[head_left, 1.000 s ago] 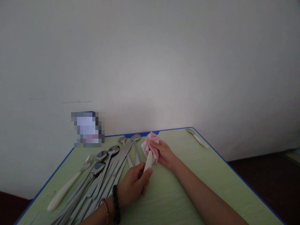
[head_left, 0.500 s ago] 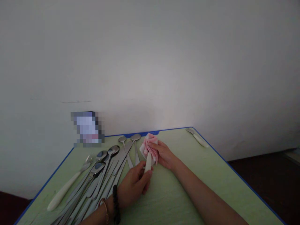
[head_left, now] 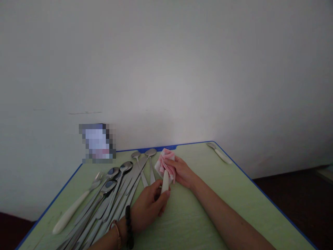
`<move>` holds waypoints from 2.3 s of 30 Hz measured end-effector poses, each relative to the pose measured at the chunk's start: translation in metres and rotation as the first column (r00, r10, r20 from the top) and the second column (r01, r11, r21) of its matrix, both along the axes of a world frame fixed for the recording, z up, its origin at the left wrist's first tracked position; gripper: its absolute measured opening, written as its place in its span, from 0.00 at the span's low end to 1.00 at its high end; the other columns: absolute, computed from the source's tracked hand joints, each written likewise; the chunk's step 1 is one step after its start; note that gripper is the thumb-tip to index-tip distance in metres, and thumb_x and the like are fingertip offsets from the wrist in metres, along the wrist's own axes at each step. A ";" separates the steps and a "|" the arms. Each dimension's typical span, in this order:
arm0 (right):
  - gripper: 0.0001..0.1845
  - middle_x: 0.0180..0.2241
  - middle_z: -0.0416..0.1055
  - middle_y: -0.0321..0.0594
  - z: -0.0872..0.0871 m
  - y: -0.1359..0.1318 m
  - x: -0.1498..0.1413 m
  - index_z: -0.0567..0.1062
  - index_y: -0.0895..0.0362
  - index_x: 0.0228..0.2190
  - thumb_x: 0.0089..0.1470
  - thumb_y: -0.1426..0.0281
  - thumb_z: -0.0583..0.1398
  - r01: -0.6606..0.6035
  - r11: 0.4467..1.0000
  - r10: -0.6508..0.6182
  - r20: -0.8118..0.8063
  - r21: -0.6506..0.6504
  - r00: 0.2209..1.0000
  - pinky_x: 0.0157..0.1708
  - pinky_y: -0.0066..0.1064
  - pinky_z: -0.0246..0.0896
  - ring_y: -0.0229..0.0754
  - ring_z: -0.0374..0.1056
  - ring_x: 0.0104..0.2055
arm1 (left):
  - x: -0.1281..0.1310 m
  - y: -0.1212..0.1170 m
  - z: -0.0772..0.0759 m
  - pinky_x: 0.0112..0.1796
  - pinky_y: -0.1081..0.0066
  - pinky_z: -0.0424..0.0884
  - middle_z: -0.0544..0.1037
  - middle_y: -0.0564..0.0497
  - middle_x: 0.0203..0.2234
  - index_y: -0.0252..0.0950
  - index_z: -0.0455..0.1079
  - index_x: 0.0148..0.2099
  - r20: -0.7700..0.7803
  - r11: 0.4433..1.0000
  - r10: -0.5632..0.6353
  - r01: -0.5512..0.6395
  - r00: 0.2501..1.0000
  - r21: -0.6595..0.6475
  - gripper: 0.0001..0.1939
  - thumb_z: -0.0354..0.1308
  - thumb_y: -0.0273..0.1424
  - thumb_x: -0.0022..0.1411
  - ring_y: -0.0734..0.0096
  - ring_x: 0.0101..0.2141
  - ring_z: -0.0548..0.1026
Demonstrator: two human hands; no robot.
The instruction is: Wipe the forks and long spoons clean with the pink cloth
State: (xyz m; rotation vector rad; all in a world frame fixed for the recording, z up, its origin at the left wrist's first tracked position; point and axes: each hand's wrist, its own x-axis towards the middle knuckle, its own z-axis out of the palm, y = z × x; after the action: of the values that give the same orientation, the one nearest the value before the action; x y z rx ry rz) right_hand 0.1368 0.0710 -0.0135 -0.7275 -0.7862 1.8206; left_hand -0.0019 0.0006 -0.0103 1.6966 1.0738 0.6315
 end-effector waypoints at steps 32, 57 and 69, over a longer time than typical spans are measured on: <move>0.10 0.23 0.72 0.35 -0.006 0.003 0.001 0.71 0.60 0.28 0.37 0.74 0.62 0.001 1.000 -0.002 0.026 0.011 1.000 0.26 0.25 0.61 0.34 0.66 0.24 | 0.001 0.000 0.001 0.18 0.78 0.56 0.62 0.60 0.14 0.35 0.60 0.34 0.004 1.000 -0.003 0.003 1.000 0.014 0.11 0.46 0.37 0.62 0.77 0.15 0.61; 0.15 0.28 0.72 0.37 0.003 0.006 0.002 0.72 0.57 0.32 0.48 0.58 0.57 -0.032 0.999 0.036 -0.123 0.040 0.992 0.25 0.26 0.59 0.37 0.66 0.26 | 0.002 -0.002 -0.005 0.11 0.83 0.52 0.63 0.60 0.22 0.40 0.45 0.57 0.242 0.987 0.159 -0.155 0.957 -0.037 0.19 0.41 0.37 0.66 0.84 0.12 0.57; 0.17 0.25 0.71 0.33 -0.012 0.004 0.001 0.70 0.58 0.32 0.40 0.64 0.66 0.033 0.996 -0.036 0.032 0.087 0.999 0.29 0.25 0.60 0.34 0.66 0.27 | 0.001 -0.002 -0.006 0.16 0.80 0.54 0.60 0.63 0.15 0.37 0.45 0.59 0.172 0.995 0.097 -0.095 0.980 -0.020 0.21 0.42 0.35 0.65 0.79 0.14 0.57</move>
State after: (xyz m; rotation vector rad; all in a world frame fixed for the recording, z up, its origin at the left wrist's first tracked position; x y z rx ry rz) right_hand 0.1376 0.0751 -0.0254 -0.7128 -0.8648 1.7365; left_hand -0.0009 -0.0017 -0.0163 1.5559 1.0380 0.8173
